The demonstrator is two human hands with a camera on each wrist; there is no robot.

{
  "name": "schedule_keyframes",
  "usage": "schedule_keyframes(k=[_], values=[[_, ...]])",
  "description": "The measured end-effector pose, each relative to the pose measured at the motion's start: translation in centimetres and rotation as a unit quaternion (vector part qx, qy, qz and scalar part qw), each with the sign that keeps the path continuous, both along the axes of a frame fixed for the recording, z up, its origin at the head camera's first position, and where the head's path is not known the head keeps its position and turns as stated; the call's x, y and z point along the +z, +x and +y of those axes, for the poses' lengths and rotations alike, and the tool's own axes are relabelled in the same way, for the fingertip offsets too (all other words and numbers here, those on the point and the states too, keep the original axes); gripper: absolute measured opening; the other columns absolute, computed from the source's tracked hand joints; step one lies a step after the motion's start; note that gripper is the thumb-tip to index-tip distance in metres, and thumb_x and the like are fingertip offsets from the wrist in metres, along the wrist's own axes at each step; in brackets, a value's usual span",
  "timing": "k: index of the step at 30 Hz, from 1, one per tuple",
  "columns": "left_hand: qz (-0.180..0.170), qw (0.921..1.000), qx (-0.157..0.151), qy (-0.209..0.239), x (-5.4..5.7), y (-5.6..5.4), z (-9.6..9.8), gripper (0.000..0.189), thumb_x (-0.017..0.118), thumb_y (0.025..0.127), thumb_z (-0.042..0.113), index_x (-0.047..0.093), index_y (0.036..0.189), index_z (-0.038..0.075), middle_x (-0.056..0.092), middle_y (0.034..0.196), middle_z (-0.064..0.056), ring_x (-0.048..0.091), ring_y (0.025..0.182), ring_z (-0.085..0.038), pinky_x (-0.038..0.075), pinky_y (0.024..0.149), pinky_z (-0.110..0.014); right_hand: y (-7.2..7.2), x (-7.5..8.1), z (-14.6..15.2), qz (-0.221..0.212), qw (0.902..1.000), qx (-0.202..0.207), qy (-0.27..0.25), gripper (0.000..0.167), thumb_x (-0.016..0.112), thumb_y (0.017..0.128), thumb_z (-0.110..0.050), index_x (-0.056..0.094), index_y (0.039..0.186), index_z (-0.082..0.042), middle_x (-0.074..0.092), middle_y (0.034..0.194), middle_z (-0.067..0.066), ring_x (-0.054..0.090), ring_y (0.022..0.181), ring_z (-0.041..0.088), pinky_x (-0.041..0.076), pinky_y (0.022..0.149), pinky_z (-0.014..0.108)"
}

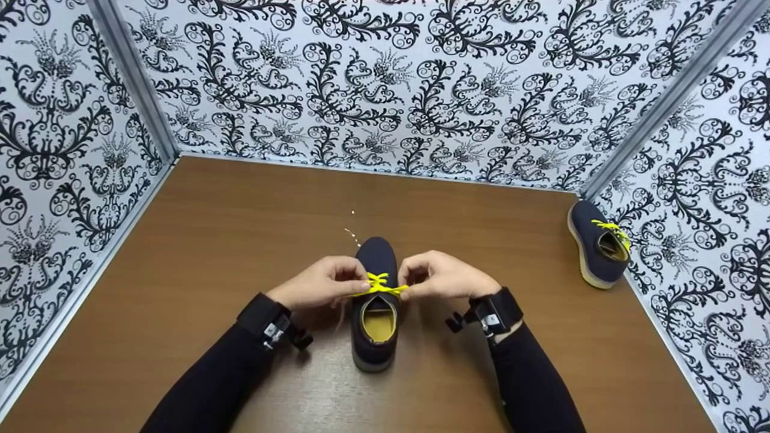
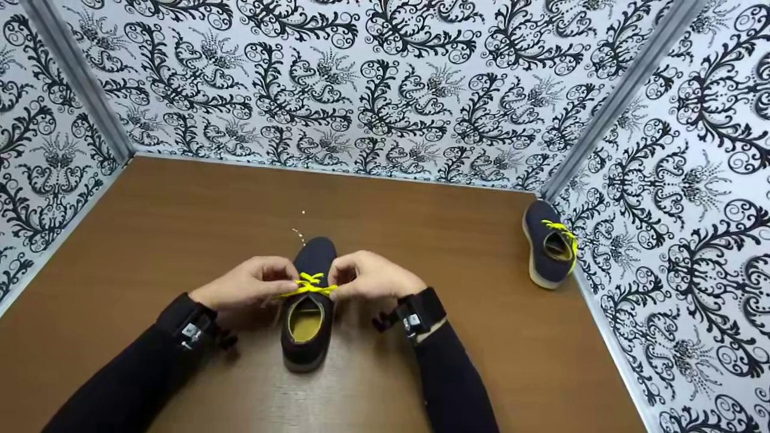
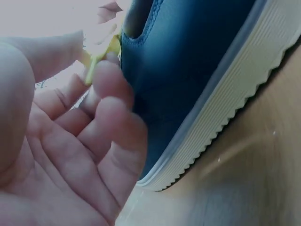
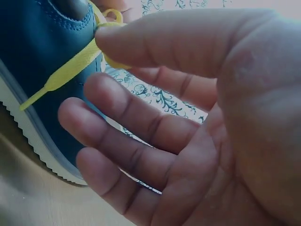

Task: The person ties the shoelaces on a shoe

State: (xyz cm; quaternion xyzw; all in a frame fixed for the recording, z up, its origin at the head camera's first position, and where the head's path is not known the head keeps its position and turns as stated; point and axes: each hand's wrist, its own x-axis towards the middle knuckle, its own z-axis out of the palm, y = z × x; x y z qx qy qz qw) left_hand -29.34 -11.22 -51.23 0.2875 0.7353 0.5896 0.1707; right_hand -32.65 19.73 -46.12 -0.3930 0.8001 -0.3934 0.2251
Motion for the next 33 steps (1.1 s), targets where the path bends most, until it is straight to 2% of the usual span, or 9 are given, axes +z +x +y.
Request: schedule_keyframes(k=[5,11,19,22,28,33], values=[[0.002,0.9996,-0.01,0.028,-0.38,-0.07,-0.1,0.014,0.078,0.107,0.02,0.075,0.101,0.007,0.065,0.083,0.002,0.052,0.06,-0.013,0.046,0.053,-0.024,0.02,-0.05,-0.11,-0.02,0.9996,0.021,0.001,0.007,0.087,0.096,-0.015,0.081,0.101,-0.014,0.073,0.091,-0.007,0.065,0.083,0.013,0.053,0.075,0.026],[-0.018,0.9985,-0.013,0.05,-0.61,-0.12,-0.19,0.015,0.077,0.106,0.015,0.074,0.102,0.001,0.061,0.077,0.003,0.05,0.058,-0.012,0.044,0.053,-0.024,0.19,0.05,-0.11,-0.039,0.9987,0.032,-0.01,0.008,0.087,0.096,-0.01,0.082,0.102,-0.009,0.074,0.092,-0.004,0.066,0.083,0.019,0.054,0.074,0.025],[-0.028,0.9981,-0.015,0.053,-0.69,-0.02,-0.12,0.025,0.072,0.11,0.015,0.068,0.099,-0.006,0.053,0.07,0.003,0.048,0.057,-0.012,0.042,0.053,-0.024,0.21,0.06,-0.05,-0.023,0.9992,0.03,0.012,0.018,0.085,0.1,-0.025,0.077,0.094,-0.011,0.068,0.083,-0.003,0.057,0.074,0.01,0.044,0.067,0.024],[-0.032,0.998,-0.016,0.051,-0.75,0.0,-0.11,0.026,0.07,0.11,0.015,0.066,0.099,-0.008,0.052,0.07,0.004,0.048,0.056,-0.011,0.042,0.052,-0.023,0.18,-0.02,-0.07,-0.009,0.9994,0.026,0.02,0.021,0.082,0.102,-0.027,0.076,0.092,-0.011,0.067,0.083,0.001,0.055,0.073,0.009,0.043,0.065,0.025],[-0.046,0.9962,-0.02,0.072,-0.7,0.08,-0.05,0.027,0.068,0.11,0.011,0.061,0.099,-0.013,0.049,0.07,0.003,0.047,0.053,-0.011,0.043,0.051,-0.023,-0.05,-0.32,-0.11,0.015,0.9991,0.029,0.027,0.02,0.08,0.102,-0.021,0.072,0.088,-0.009,0.069,0.082,0.007,0.055,0.074,0.009,0.042,0.067,0.025],[-0.038,0.9958,-0.033,0.077,-0.42,0.08,-0.17,0.027,0.067,0.11,0.01,0.061,0.097,-0.013,0.049,0.072,0.001,0.049,0.049,-0.011,0.045,0.048,-0.023,-0.15,-0.36,-0.07,0.001,0.999,0.037,0.023,0.02,0.08,0.102,-0.018,0.071,0.086,-0.011,0.071,0.082,0.009,0.056,0.072,0.009,0.042,0.066,0.025]])
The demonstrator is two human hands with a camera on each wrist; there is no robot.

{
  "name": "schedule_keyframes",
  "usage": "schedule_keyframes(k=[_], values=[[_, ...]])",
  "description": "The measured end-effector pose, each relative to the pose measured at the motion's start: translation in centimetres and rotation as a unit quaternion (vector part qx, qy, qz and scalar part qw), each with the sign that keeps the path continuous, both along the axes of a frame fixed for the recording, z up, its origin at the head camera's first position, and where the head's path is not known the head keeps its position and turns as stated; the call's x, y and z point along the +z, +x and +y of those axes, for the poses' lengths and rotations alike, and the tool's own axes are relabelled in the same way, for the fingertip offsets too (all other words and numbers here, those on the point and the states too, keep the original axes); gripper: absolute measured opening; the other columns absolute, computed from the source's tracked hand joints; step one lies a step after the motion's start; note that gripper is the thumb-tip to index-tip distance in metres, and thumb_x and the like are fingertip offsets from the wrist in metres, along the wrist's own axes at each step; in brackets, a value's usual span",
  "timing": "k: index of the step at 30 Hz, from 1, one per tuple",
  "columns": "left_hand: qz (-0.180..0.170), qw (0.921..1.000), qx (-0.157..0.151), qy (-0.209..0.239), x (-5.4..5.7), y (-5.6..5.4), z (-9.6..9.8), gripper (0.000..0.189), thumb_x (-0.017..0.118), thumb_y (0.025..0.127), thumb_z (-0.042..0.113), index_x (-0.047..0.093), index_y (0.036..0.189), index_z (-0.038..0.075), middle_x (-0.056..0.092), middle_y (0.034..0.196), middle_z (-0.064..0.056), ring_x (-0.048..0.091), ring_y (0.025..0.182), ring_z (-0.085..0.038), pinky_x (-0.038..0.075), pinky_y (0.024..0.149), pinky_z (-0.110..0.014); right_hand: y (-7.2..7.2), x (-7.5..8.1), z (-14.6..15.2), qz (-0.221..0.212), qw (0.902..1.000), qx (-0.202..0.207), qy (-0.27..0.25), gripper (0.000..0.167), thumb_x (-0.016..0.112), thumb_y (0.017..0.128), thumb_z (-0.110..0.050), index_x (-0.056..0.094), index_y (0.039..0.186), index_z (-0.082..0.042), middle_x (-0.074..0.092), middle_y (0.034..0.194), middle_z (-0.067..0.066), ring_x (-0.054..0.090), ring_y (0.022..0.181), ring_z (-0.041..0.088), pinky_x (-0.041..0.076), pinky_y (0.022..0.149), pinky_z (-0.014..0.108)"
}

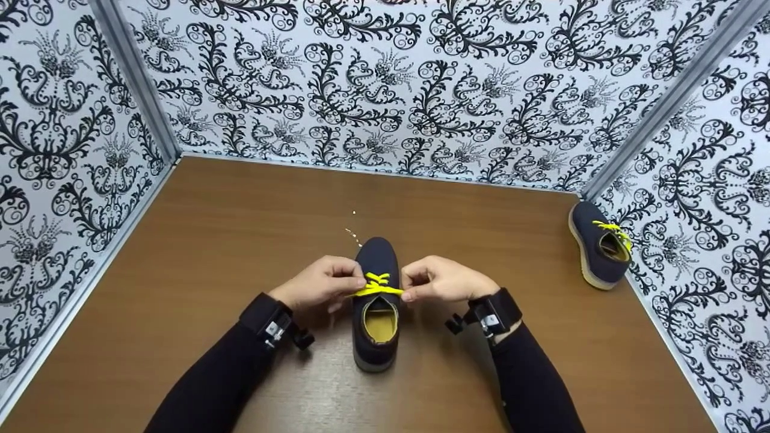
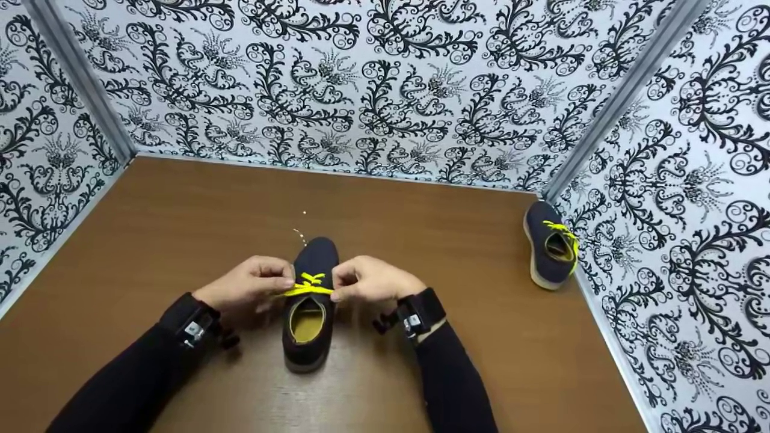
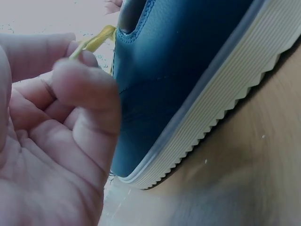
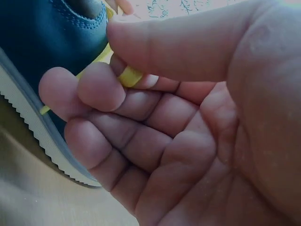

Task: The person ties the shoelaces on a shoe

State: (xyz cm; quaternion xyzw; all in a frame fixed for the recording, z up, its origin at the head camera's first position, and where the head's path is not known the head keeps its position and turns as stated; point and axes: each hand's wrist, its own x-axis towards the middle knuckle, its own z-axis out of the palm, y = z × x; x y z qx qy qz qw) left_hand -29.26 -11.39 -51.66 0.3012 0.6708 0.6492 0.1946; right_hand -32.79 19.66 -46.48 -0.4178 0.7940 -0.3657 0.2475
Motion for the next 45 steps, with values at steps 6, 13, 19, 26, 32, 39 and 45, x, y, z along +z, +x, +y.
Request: schedule_keyframes(k=[6,13,19,26,32,39,45], values=[[0.013,0.9998,-0.013,-0.002,0.0,-0.2,-0.3,0.027,0.066,0.111,0.009,0.063,0.094,-0.011,0.05,0.069,-0.004,0.053,0.045,-0.013,0.049,0.046,-0.025,0.0,-0.1,0.2,-0.01,0.9999,0.004,0.002,0.02,0.079,0.102,-0.017,0.07,0.085,-0.013,0.067,0.08,-0.008,0.055,0.072,0.009,0.042,0.064,0.025],[0.025,0.9994,-0.023,-0.003,0.0,-0.3,-0.5,0.027,0.067,0.111,0.01,0.065,0.092,-0.009,0.05,0.067,-0.012,0.055,0.046,-0.016,0.052,0.047,-0.028,0.0,0.1,0.3,-0.018,0.9997,0.005,0.013,0.018,0.079,0.102,-0.012,0.071,0.086,-0.012,0.07,0.08,0.001,0.055,0.071,0.01,0.042,0.064,0.025],[0.025,0.9993,-0.025,0.003,-0.1,-0.4,-0.4,0.025,0.067,0.11,0.009,0.066,0.094,-0.01,0.054,0.068,-0.006,0.058,0.047,-0.014,0.055,0.049,-0.028,-0.1,-0.1,0.6,-0.027,0.9995,0.002,0.018,0.018,0.08,0.103,-0.015,0.073,0.086,-0.013,0.075,0.089,0.021,0.06,0.073,0.016,0.043,0.064,0.025],[-0.038,0.9981,-0.046,0.014,-0.2,-0.4,-0.8,0.026,0.064,0.113,0.009,0.06,0.1,-0.014,0.055,0.074,-0.005,0.065,0.054,-0.017,0.06,0.055,-0.03,0.4,0.4,0.3,-0.02,0.9994,-0.029,0.007,0.016,0.085,0.1,-0.024,0.077,0.091,-0.014,0.071,0.082,0.0,0.056,0.071,0.01,0.043,0.063,0.024],[-0.059,0.9976,0.001,-0.037,1.2,-0.2,-1.4,0.034,0.064,0.116,0.027,0.062,0.127,-0.005,0.068,0.096,-0.016,0.072,0.069,-0.035,0.066,0.063,-0.045,0.6,1.1,0.4,-0.037,0.9974,-0.062,-0.003,0.039,0.091,0.095,-0.027,0.069,0.119,-0.006,0.074,0.094,0.001,0.068,0.084,0.018,0.053,0.074,0.027],[-0.055,0.9758,0.025,-0.21,3.2,0.7,-2.5,0.05,0.074,0.107,0.05,0.063,0.123,0.003,0.075,0.102,-0.021,0.078,0.084,-0.039,0.065,0.076,-0.044,0.9,1.5,0.6,0.018,0.992,-0.091,0.085,0.032,0.088,0.096,-0.045,0.072,0.101,-0.018,0.069,0.087,-0.005,0.061,0.078,0.013,0.05,0.07,0.03],[-0.091,0.9575,-0.023,-0.273,3.8,1.8,-1.6,0.059,0.079,0.102,0.054,0.067,0.104,-0.003,0.08,0.089,-0.02,0.081,0.074,-0.033,0.065,0.064,-0.039,1.0,0.8,-0.2,-0.025,0.9861,-0.055,0.155,0.041,0.079,0.101,-0.056,0.082,0.097,-0.015,0.081,0.085,0.0,0.074,0.075,0.026,0.057,0.067,0.033]])
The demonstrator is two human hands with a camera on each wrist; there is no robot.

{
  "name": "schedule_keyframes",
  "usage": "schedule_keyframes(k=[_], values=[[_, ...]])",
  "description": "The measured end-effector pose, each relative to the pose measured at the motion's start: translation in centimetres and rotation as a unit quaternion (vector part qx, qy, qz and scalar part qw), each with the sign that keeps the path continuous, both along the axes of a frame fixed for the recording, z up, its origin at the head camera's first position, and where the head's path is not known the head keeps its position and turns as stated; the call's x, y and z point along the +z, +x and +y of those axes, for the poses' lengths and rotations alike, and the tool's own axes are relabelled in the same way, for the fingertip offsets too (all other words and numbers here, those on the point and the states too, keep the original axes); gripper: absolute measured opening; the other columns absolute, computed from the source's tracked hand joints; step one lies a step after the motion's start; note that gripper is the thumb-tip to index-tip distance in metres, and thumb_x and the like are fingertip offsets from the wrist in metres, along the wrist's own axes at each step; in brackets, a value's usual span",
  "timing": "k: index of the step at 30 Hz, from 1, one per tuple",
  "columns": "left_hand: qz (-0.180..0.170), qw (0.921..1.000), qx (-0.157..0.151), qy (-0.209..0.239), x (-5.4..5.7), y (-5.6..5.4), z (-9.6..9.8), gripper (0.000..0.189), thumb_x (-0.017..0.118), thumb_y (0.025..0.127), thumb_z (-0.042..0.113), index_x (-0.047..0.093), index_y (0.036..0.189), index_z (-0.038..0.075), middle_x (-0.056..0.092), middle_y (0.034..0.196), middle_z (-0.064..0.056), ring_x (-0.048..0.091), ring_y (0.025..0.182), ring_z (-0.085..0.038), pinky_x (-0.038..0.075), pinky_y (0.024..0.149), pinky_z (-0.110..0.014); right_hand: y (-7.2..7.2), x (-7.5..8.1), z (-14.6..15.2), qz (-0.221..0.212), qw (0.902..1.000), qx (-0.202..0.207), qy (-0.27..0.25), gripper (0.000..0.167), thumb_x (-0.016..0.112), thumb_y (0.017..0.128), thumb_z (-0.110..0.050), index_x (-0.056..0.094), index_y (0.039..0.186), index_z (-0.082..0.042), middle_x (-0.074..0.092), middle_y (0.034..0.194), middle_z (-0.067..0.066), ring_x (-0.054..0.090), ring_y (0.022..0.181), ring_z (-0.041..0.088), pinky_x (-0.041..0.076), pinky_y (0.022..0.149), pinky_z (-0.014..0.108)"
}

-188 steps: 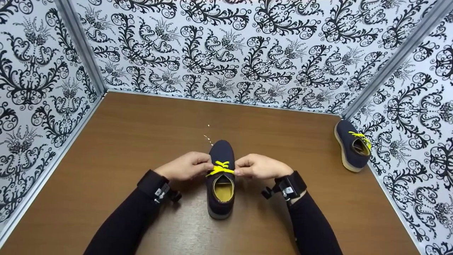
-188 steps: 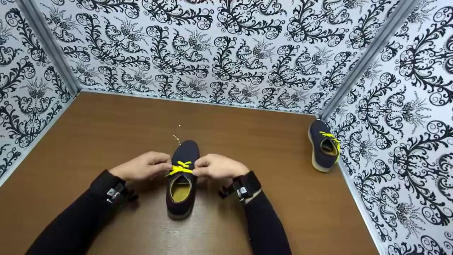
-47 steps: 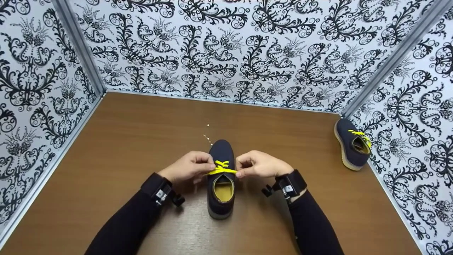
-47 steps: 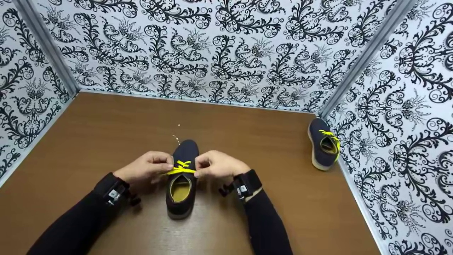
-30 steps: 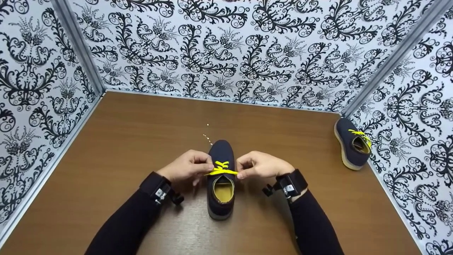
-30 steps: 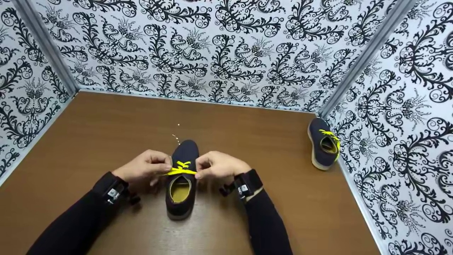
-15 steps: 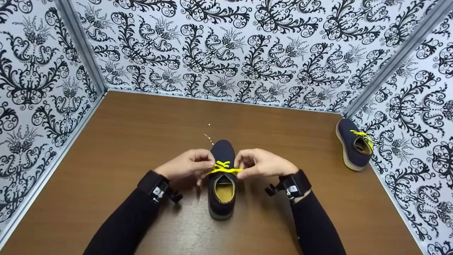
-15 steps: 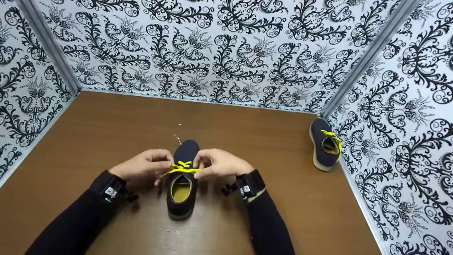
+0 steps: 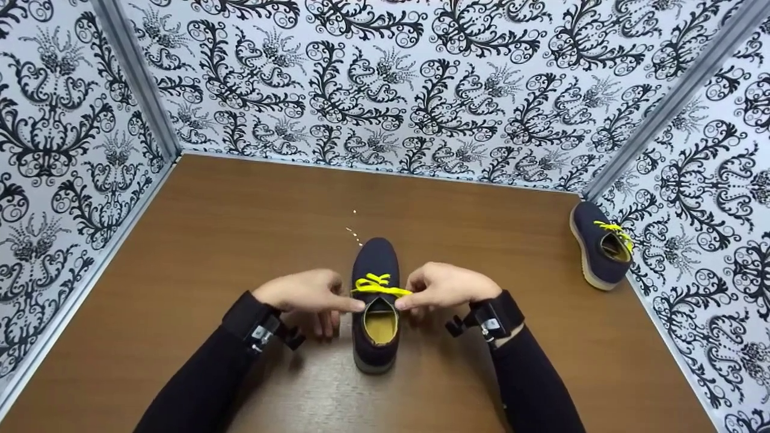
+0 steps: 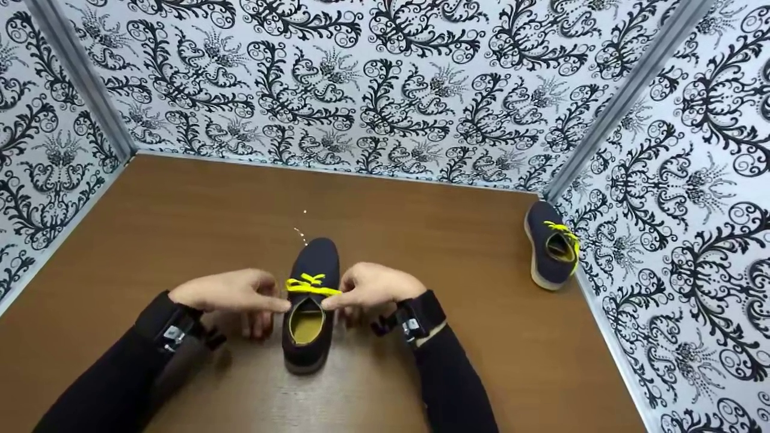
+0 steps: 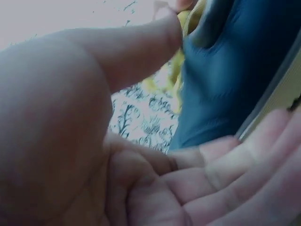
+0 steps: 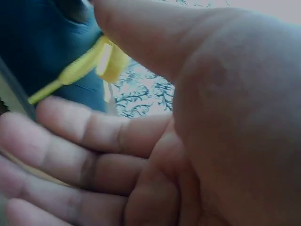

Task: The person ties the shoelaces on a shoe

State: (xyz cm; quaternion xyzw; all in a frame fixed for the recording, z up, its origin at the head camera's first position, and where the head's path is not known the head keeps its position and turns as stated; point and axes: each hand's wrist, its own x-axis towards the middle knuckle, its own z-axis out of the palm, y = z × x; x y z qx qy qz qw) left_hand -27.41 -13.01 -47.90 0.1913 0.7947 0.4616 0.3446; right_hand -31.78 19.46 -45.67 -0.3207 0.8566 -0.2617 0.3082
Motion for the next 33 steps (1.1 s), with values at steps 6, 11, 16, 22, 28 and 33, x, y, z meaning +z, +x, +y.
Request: schedule_keyframes(k=[6,11,16,22,28,33], values=[[-0.008,0.9999,0.008,0.01,0.3,0.6,1.2,0.054,0.082,0.101,0.05,0.075,0.096,-0.004,0.08,0.087,-0.023,0.081,0.072,-0.036,0.067,0.065,-0.042,-0.2,-0.4,-0.9,-0.041,0.9991,0.012,0.002,0.046,0.078,0.102,-0.056,0.083,0.103,-0.011,0.083,0.086,0.003,0.081,0.078,0.031,0.066,0.074,0.047],[-0.011,0.9987,0.037,0.033,0.0,1.3,1.9,0.039,0.086,0.099,0.041,0.076,0.099,0.004,0.078,0.09,-0.026,0.08,0.072,-0.037,0.067,0.065,-0.042,0.1,-1.1,-1.0,-0.05,0.9984,0.019,-0.019,0.041,0.078,0.104,-0.053,0.08,0.105,-0.013,0.083,0.089,0.005,0.081,0.081,0.03,0.066,0.077,0.048],[0.006,0.9964,0.066,0.053,-0.3,2.4,2.6,0.029,0.083,0.099,0.03,0.075,0.106,0.003,0.079,0.088,-0.019,0.08,0.074,-0.042,0.066,0.063,-0.04,0.9,-2.1,-0.8,-0.112,0.9919,0.001,-0.061,0.037,0.076,0.106,-0.046,0.071,0.116,-0.011,0.083,0.096,0.012,0.082,0.086,0.034,0.068,0.077,0.049],[0.045,0.9919,0.111,0.042,-0.7,3.2,3.3,0.027,0.076,0.101,0.028,0.071,0.108,0.003,0.076,0.082,-0.014,0.077,0.065,-0.035,0.065,0.058,-0.042,1.8,-3.0,-1.0,-0.151,0.9786,-0.057,-0.127,0.043,0.076,0.108,-0.04,0.062,0.127,-0.004,0.081,0.1,0.021,0.081,0.086,0.041,0.068,0.075,0.053],[0.081,0.9801,0.176,0.044,-1.2,2.0,3.9,0.029,0.076,0.1,0.029,0.067,0.106,0.002,0.073,0.083,-0.016,0.068,0.057,-0.022,0.061,0.052,-0.038,1.5,-3.4,-1.2,-0.135,0.9686,-0.115,-0.174,0.041,0.076,0.108,-0.039,0.063,0.124,-0.003,0.08,0.1,0.022,0.08,0.084,0.042,0.068,0.075,0.054],[0.1,0.96,0.251,0.074,-1.8,-0.7,4.7,0.034,0.078,0.099,0.03,0.067,0.11,0.0,0.069,0.086,-0.01,0.065,0.063,-0.022,0.056,0.052,-0.033,-0.3,-3.3,-1.7,-0.113,0.9584,-0.171,-0.199,0.04,0.073,0.108,-0.035,0.067,0.124,0.001,0.08,0.098,0.019,0.079,0.084,0.043,0.068,0.074,0.054]])
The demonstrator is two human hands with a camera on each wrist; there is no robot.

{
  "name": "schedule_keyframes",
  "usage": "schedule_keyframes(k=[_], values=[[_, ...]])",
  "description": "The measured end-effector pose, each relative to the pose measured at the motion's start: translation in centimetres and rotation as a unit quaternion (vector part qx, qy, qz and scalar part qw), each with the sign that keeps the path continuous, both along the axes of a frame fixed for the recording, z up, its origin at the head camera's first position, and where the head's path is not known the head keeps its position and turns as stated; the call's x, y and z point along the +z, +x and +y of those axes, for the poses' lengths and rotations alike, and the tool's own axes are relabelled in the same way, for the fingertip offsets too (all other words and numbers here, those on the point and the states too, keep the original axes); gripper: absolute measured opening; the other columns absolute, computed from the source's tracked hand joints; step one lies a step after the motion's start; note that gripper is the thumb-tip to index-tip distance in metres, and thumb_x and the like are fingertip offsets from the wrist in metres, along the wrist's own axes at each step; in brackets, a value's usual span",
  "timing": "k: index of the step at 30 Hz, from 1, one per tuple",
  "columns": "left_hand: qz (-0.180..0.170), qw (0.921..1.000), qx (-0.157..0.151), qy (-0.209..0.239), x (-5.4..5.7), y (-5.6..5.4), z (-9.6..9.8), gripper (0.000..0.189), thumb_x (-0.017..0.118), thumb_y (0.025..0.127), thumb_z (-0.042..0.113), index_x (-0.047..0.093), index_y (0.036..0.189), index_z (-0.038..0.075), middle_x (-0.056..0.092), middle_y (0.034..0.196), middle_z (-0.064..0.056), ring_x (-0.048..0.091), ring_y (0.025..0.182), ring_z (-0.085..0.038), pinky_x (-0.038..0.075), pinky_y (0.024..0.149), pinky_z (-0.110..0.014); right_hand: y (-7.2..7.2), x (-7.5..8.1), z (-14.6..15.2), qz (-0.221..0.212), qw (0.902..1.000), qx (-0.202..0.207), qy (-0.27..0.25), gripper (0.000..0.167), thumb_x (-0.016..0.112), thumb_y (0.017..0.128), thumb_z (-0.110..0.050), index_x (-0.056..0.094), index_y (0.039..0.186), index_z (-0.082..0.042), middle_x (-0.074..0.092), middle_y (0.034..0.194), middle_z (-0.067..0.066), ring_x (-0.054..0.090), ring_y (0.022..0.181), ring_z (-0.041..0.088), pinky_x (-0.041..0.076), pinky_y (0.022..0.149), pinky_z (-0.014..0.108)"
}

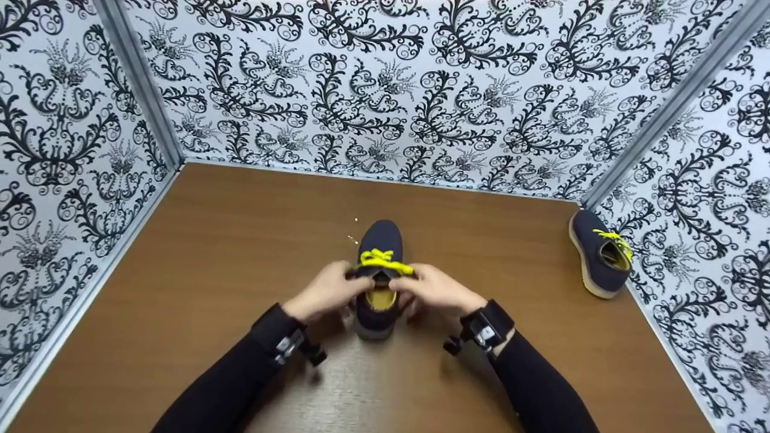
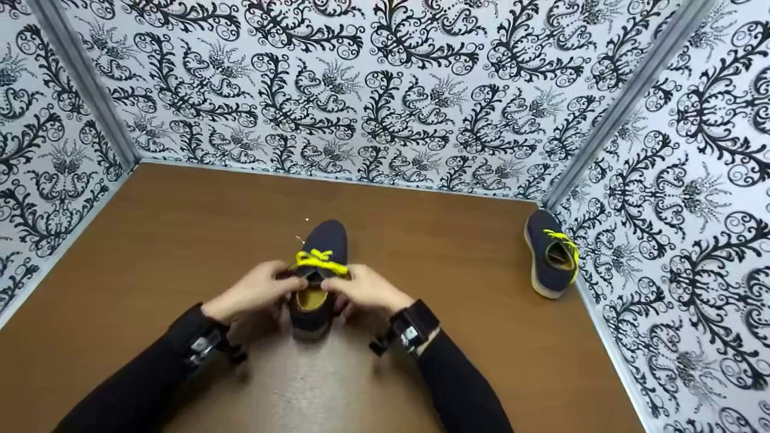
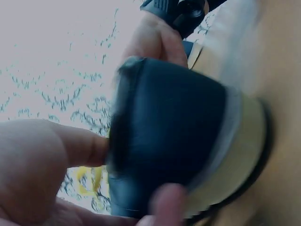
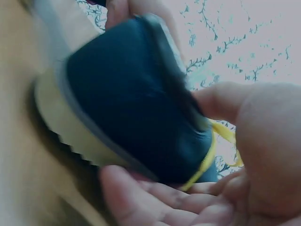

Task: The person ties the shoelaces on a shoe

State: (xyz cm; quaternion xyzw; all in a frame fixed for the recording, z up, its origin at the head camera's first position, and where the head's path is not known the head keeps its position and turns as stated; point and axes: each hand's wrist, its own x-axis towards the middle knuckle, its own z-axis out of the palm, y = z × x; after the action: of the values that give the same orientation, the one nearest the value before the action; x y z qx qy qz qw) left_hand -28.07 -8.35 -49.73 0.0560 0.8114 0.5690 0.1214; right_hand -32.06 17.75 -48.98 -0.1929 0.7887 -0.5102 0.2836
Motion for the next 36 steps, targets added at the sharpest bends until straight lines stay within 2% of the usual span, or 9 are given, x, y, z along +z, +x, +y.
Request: schedule_keyframes(k=[2,8,12,16,19,24,28,36], values=[[0.013,0.9995,0.027,0.004,0.0,-1.3,0.3,0.035,0.078,0.099,0.032,0.069,0.11,-0.001,0.068,0.088,-0.009,0.064,0.067,-0.021,0.054,0.055,-0.031,-1.1,0.1,-0.3,0.012,0.9995,-0.028,0.002,0.041,0.072,0.108,-0.035,0.068,0.126,0.002,0.079,0.096,0.018,0.078,0.082,0.042,0.068,0.074,0.055],[0.051,0.9956,0.078,0.013,0.6,-5.0,1.2,0.036,0.076,0.102,0.035,0.075,0.111,0.0,0.07,0.097,-0.009,0.063,0.08,-0.02,0.051,0.063,-0.029,-4.4,0.7,-1.3,0.023,0.9933,-0.113,-0.004,0.047,0.071,0.106,-0.039,0.069,0.132,0.0,0.08,0.095,0.017,0.077,0.079,0.035,0.067,0.076,0.054],[0.067,0.9917,0.103,0.037,0.4,-7.2,1.7,0.039,0.076,0.103,0.037,0.078,0.112,-0.001,0.075,0.105,-0.012,0.066,0.089,-0.024,0.053,0.071,-0.032,-6.4,0.8,-1.6,0.023,0.9892,-0.143,-0.021,0.049,0.07,0.106,-0.04,0.069,0.13,0.002,0.077,0.088,0.014,0.073,0.072,0.029,0.066,0.071,0.05],[0.071,0.9888,0.124,0.042,0.2,-8.9,2.2,0.044,0.075,0.104,0.037,0.078,0.119,-0.003,0.077,0.116,-0.017,0.069,0.101,-0.027,0.056,0.088,-0.039,-8.0,0.6,-1.9,0.017,0.9853,-0.166,-0.035,0.049,0.069,0.106,-0.041,0.069,0.128,0.002,0.072,0.08,0.01,0.067,0.065,0.024,0.064,0.064,0.044],[0.077,0.9883,0.126,0.037,0.4,-9.6,2.5,0.048,0.075,0.104,0.037,0.075,0.126,-0.005,0.076,0.122,-0.02,0.069,0.108,-0.03,0.056,0.098,-0.044,-8.9,0.4,-2.2,0.03,0.9803,-0.19,-0.043,0.045,0.068,0.105,-0.04,0.07,0.125,0.001,0.072,0.081,0.009,0.064,0.064,0.021,0.061,0.06,0.04],[0.103,0.9873,0.12,0.02,0.2,-10.6,2.7,0.05,0.072,0.105,0.036,0.074,0.13,-0.007,0.075,0.124,-0.021,0.069,0.111,-0.033,0.055,0.103,-0.047,-10.0,-0.2,-2.9,0.054,0.9734,-0.218,-0.048,0.04,0.066,0.105,-0.038,0.073,0.119,-0.002,0.07,0.086,0.007,0.062,0.066,0.017,0.056,0.058,0.034],[0.116,0.9863,0.116,0.02,-0.3,-11.0,2.6,0.047,0.071,0.106,0.032,0.075,0.132,-0.007,0.076,0.126,-0.022,0.07,0.116,-0.035,0.054,0.107,-0.047,-10.6,-0.7,-3.3,0.045,0.9726,-0.225,-0.04,0.04,0.066,0.105,-0.038,0.074,0.12,-0.001,0.07,0.089,0.007,0.065,0.068,0.017,0.059,0.061,0.034],[0.108,0.9866,0.114,0.046,-1.5,-11.4,2.5,0.045,0.071,0.107,0.027,0.073,0.138,-0.005,0.076,0.128,-0.022,0.069,0.121,-0.036,0.053,0.109,-0.047,-11.4,-1.0,-3.7,0.018,0.9779,-0.205,-0.034,0.039,0.063,0.107,-0.031,0.071,0.127,0.001,0.069,0.092,0.006,0.064,0.073,0.016,0.059,0.066,0.032]])
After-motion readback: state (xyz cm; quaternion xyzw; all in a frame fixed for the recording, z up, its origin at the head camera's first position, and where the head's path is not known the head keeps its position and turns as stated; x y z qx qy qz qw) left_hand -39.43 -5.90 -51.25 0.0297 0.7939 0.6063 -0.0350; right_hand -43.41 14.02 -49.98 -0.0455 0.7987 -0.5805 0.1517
